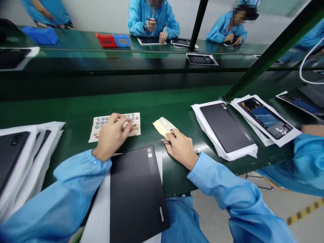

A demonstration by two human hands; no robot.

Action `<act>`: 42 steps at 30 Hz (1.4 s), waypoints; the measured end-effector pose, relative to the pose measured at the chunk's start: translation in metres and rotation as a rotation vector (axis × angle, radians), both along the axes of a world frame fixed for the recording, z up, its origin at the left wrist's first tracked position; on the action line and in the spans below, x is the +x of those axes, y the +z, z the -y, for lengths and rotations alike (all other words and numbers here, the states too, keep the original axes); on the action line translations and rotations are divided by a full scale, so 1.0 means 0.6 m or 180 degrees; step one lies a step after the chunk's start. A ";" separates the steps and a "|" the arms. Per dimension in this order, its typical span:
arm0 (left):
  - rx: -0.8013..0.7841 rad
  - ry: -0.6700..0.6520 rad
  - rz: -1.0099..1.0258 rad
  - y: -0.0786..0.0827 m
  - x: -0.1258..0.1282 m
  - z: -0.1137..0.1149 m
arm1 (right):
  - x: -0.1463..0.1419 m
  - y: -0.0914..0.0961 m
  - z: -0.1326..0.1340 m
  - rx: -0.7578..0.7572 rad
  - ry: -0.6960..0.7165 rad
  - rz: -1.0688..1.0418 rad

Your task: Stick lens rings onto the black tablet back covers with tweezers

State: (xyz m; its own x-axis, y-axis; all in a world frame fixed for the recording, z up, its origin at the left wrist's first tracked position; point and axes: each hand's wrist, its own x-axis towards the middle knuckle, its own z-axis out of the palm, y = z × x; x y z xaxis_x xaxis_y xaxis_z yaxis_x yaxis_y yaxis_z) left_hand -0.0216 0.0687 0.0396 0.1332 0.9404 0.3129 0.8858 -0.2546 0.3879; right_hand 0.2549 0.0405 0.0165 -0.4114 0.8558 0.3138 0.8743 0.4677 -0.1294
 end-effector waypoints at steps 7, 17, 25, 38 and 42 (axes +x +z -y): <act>-0.0450 -0.0389 -0.0019 0.001 -0.042 -0.040 | 0.008 -0.012 -0.003 0.0381 0.0329 0.0505; -0.3153 -0.1312 0.4238 0.004 0.123 0.037 | 0.015 -0.010 0.003 0.0881 0.0839 0.0112; -0.2759 -0.0352 0.4132 -0.020 0.151 0.034 | 0.015 -0.021 -0.014 0.0128 0.0700 -0.1173; -0.2914 -0.0613 0.3783 -0.029 0.151 -0.006 | 0.031 0.010 -0.066 -0.1076 -0.0801 -0.3438; -0.2981 -0.0564 0.3468 -0.015 0.136 -0.026 | 0.018 0.011 -0.010 -0.0234 0.0198 -0.2289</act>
